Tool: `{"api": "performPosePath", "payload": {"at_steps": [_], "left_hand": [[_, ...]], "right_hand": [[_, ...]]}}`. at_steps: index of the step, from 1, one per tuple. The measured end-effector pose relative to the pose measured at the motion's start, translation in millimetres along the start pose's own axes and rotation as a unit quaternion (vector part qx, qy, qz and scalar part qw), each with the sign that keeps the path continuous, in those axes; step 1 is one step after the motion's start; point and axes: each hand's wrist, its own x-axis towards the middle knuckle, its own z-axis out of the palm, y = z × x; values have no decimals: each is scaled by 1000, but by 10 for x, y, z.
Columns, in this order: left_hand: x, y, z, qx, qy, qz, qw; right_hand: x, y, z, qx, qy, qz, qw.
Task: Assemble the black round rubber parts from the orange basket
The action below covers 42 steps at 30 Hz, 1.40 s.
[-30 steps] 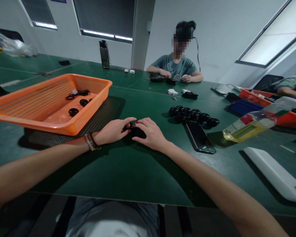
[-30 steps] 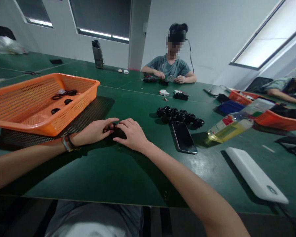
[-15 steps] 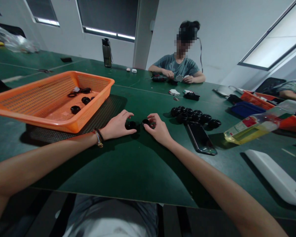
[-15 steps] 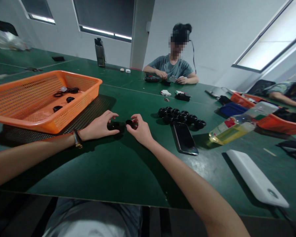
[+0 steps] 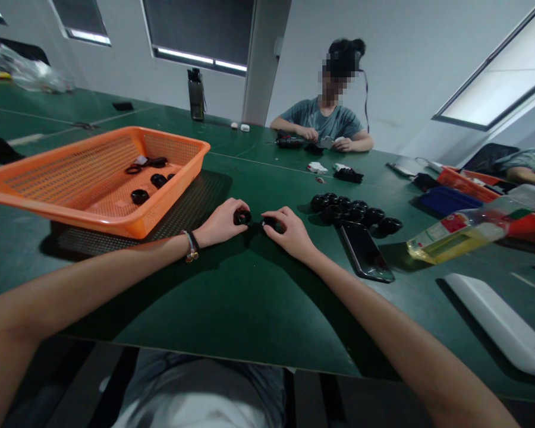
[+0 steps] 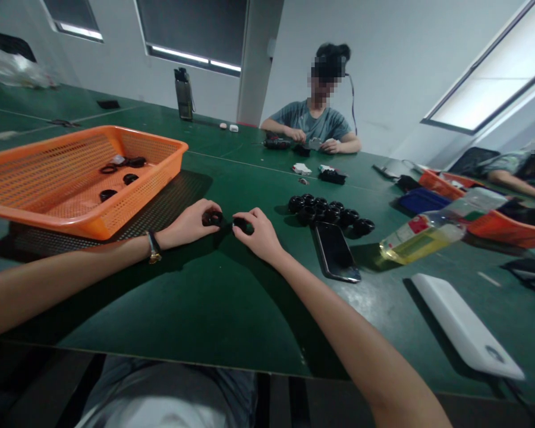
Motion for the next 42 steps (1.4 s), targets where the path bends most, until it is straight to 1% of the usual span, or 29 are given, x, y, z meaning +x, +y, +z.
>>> {"api": "performPosePath", "payload": {"at_steps": [3,6,9,12,14,18,22,26,35,42], "left_hand": [[-7,-1,15,-14,21,-3,1000],[-6,-12,24,-38,30,-24,999],[7,-20,35,-82,32,-43,995],[23,-26,56,-111,23,-47,992],[31,-30,70,-133,13,-47,990],[36,-27,77,-167,-5,-35,985],[22,4,57,-189,-16,-27,981],[13,23,46,-184,-20,-19,982],[14,38,42,-170,-21,-5,985],[16,50,30,-145,-1,-7,989]], "right_hand": [[-5,-8,-6,-4,10,-8,1000],[-11,-24,-9,5,17,-5,1000],[-13,-25,-4,37,24,26,999],[-6,4,10,82,31,77,993],[1,37,20,116,37,95,988],[17,98,27,178,20,92,979],[24,113,27,210,6,87,974],[21,101,31,236,-6,77,969],[18,103,47,252,-2,73,965],[37,109,46,265,-1,90,960]]}}
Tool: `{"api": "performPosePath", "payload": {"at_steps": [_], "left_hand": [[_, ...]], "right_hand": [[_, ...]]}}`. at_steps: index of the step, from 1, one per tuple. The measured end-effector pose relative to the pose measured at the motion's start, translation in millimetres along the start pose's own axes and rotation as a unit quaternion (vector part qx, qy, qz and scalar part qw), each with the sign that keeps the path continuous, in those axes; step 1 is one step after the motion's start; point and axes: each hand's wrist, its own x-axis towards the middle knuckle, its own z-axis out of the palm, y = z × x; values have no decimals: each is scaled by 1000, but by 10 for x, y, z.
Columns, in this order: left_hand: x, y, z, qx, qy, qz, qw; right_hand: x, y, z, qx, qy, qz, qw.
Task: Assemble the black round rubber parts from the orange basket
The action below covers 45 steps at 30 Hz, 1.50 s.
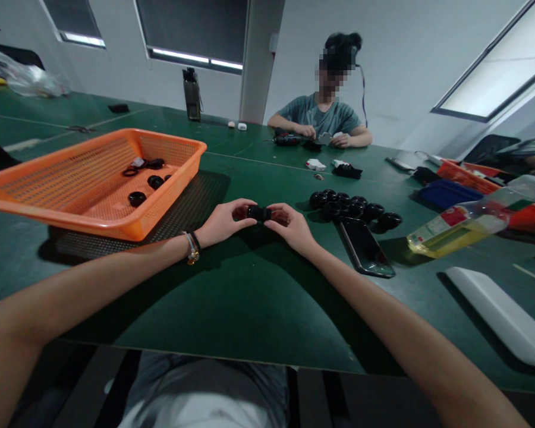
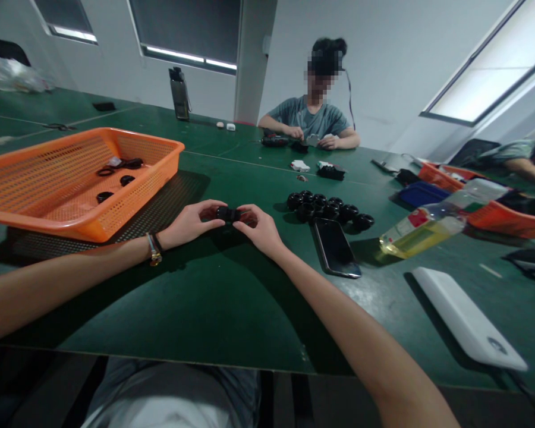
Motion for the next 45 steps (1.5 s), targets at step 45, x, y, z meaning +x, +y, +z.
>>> {"api": "performPosePath", "payload": {"at_steps": [45], "left_hand": [[1,-34,0,2,-16,-7,1000]], "right_hand": [[-65,-85,24,-176,12,-56,983]]}}
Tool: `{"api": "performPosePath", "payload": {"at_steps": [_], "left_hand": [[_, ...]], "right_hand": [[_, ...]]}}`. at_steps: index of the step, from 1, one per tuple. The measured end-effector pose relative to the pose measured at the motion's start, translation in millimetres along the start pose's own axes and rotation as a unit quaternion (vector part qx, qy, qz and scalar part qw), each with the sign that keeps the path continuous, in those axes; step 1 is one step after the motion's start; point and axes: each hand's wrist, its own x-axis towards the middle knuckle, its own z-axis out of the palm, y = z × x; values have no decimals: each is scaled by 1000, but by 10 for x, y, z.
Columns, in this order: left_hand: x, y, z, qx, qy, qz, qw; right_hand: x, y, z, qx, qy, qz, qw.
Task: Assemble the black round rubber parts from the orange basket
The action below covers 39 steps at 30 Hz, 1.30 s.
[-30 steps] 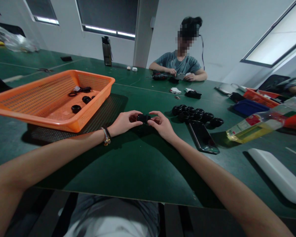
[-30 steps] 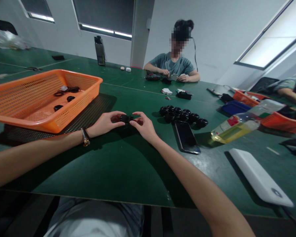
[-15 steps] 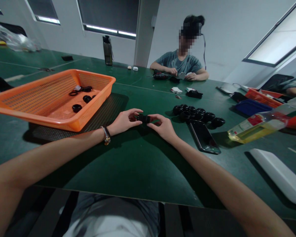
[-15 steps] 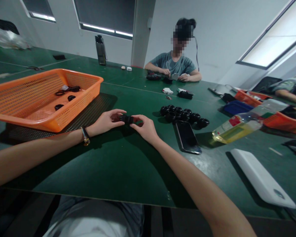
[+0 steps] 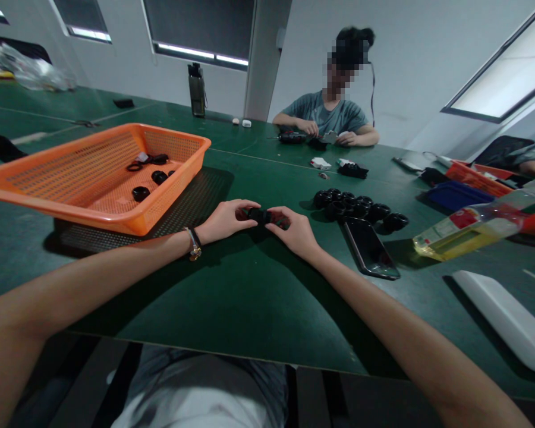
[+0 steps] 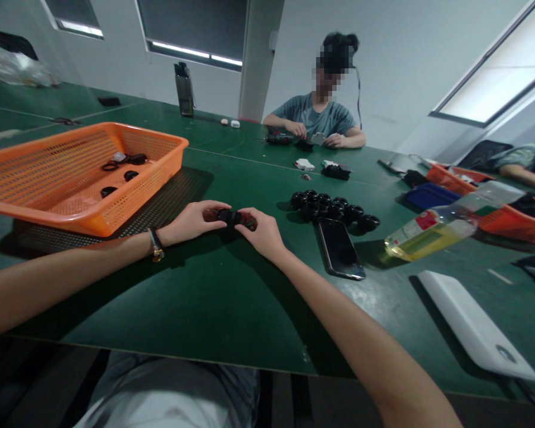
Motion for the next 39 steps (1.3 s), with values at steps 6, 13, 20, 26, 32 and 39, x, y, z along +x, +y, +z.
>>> {"api": "performPosePath", "payload": {"at_steps": [6,13,20,26,32,39], "left_hand": [[5,22,-10,3,-5,-15,1000],[16,-5,-12,-2,-9,-13,1000],[13,-30,-5,-7,-18,-2,1000],[-5,-3,-13,-9,-25,11,1000],[-23,19,-22,51,-22,29,998],[-20,27,-31,48,-30,28,998]], "right_hand": [[6,-8,9,-11,-3,9,1000],[6,2,5,-2,-11,6,1000],[10,27,-2,-19,7,-20,1000],[4,34,-4,-13,20,-17,1000],[9,54,-6,-3,13,-19,1000],[10,72,-10,14,8,-14,1000]]}}
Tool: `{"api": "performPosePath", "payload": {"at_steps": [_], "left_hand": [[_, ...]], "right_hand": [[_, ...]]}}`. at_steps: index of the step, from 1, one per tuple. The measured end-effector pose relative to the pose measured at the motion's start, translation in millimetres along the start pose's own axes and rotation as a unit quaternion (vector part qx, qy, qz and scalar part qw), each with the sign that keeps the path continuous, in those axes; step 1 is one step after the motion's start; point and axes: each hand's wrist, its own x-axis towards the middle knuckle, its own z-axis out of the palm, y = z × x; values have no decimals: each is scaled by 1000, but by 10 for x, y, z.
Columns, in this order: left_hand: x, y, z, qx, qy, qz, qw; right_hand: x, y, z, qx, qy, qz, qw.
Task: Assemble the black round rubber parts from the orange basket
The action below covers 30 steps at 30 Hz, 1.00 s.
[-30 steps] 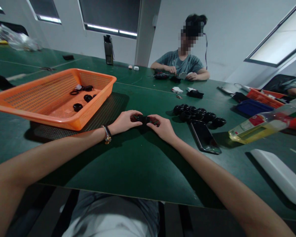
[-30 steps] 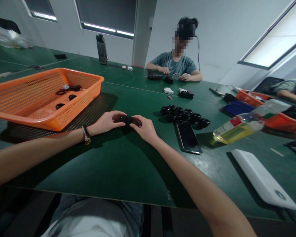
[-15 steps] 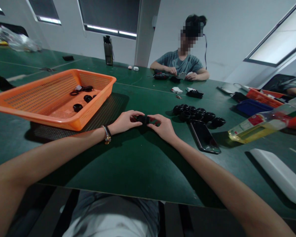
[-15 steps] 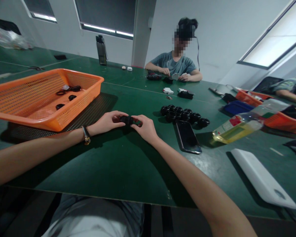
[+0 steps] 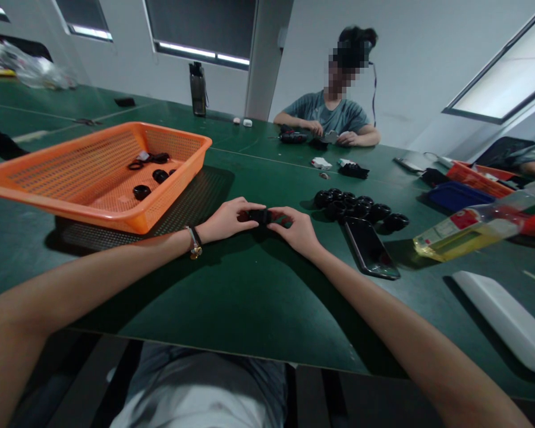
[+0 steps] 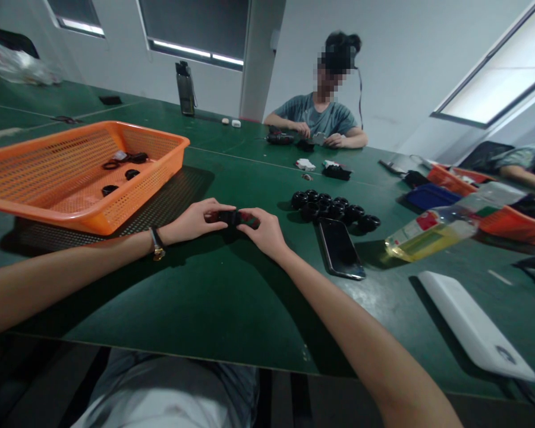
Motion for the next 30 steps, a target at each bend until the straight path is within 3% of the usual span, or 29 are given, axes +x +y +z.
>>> {"api": "performPosePath", "payload": {"at_steps": [23,30], "left_hand": [[16,-50,-18,-21,-17,-10,1000],[26,-72,-7,-30,-17,-8,999]], "right_hand": [[-6,-4,-5,-42,-8,-29,999],[-9,-9,18,-13,6,-9,1000]]}}
